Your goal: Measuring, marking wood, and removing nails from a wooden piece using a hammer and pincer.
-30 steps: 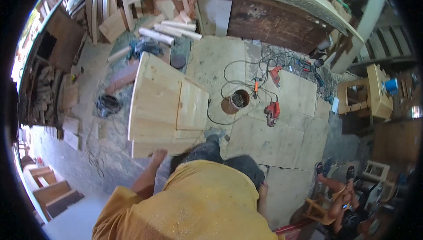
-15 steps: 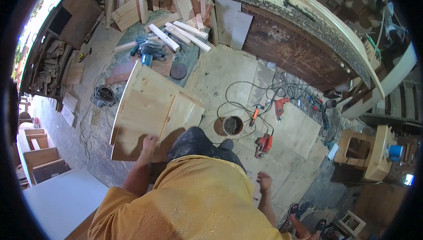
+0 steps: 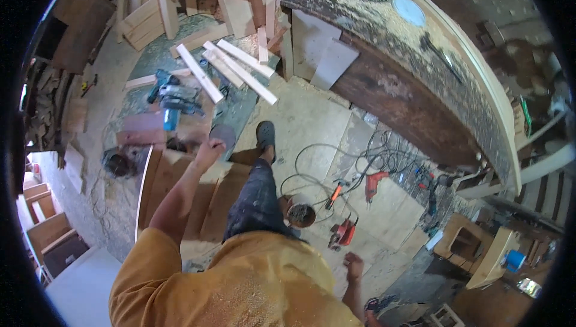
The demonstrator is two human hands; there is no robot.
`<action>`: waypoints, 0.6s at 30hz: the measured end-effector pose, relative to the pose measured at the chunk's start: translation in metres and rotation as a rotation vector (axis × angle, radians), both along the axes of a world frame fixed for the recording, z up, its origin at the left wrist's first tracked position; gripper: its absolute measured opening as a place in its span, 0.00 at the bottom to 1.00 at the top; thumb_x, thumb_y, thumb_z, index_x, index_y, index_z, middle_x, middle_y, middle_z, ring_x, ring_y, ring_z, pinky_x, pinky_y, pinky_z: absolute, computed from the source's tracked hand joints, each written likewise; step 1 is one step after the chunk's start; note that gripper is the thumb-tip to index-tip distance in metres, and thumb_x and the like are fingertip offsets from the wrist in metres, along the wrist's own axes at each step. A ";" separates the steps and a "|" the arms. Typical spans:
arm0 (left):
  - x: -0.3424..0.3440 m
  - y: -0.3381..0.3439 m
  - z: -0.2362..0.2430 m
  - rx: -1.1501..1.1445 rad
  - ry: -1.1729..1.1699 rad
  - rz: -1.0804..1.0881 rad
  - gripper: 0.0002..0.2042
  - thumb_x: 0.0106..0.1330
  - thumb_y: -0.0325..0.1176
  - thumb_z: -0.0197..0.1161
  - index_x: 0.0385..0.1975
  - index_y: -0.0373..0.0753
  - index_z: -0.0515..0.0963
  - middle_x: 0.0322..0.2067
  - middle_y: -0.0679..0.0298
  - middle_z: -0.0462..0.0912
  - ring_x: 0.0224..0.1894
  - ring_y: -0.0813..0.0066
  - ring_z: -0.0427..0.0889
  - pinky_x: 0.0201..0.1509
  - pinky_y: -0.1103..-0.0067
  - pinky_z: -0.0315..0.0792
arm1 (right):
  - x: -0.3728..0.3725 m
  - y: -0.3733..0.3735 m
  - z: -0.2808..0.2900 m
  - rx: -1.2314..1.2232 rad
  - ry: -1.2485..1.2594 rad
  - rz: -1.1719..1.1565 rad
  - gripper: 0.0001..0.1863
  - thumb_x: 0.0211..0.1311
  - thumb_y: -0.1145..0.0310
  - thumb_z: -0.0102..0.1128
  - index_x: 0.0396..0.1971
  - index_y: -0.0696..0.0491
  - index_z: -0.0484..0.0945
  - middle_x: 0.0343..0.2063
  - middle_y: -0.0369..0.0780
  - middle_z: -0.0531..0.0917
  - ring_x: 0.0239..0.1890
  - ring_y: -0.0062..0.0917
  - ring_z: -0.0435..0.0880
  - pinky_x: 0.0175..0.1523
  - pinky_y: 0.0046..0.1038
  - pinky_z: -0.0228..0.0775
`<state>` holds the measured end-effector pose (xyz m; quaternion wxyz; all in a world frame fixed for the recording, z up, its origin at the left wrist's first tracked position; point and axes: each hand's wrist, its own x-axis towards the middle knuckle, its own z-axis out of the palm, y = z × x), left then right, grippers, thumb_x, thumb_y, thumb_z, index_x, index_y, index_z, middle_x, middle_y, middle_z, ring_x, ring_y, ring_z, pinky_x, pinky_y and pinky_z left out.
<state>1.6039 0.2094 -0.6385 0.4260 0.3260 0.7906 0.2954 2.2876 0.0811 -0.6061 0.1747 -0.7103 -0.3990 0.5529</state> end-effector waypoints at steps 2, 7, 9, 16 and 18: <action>-0.039 0.106 -0.037 0.013 0.140 -0.036 0.17 0.54 0.40 0.63 0.37 0.34 0.78 0.33 0.51 0.80 0.37 0.57 0.79 0.43 0.70 0.72 | -0.028 0.020 -0.016 -0.328 -0.006 -0.158 0.19 0.59 0.64 0.55 0.45 0.61 0.75 0.35 0.43 0.81 0.35 0.27 0.81 0.39 0.29 0.75; -0.062 0.305 -0.133 -0.106 0.258 0.020 0.29 0.50 0.46 0.67 0.48 0.34 0.71 0.44 0.48 0.76 0.50 0.53 0.74 0.54 0.67 0.69 | -0.157 0.132 0.067 -0.696 -0.014 -0.086 0.23 0.58 0.65 0.58 0.52 0.61 0.70 0.38 0.44 0.82 0.36 0.28 0.82 0.40 0.28 0.77; -0.066 0.373 -0.145 -0.239 0.210 0.048 0.34 0.49 0.48 0.69 0.51 0.33 0.67 0.51 0.48 0.69 0.51 0.52 0.73 0.54 0.66 0.70 | -0.185 0.170 0.082 -0.678 -0.080 -0.182 0.24 0.58 0.65 0.58 0.52 0.61 0.69 0.38 0.44 0.82 0.36 0.29 0.82 0.40 0.28 0.77; -0.097 0.453 -0.213 -0.371 0.150 0.190 0.31 0.50 0.46 0.67 0.49 0.33 0.67 0.48 0.49 0.70 0.48 0.53 0.76 0.51 0.66 0.72 | -0.215 0.216 0.110 -0.759 -0.140 -0.414 0.22 0.61 0.64 0.57 0.52 0.59 0.69 0.39 0.45 0.80 0.39 0.32 0.81 0.45 0.31 0.74; -0.105 0.435 -0.214 -0.335 0.152 0.226 0.27 0.53 0.45 0.65 0.47 0.33 0.68 0.46 0.51 0.73 0.46 0.56 0.78 0.49 0.66 0.74 | -0.246 0.242 0.111 -0.863 -0.276 -0.161 0.19 0.62 0.66 0.52 0.51 0.58 0.72 0.38 0.42 0.81 0.40 0.27 0.80 0.44 0.29 0.73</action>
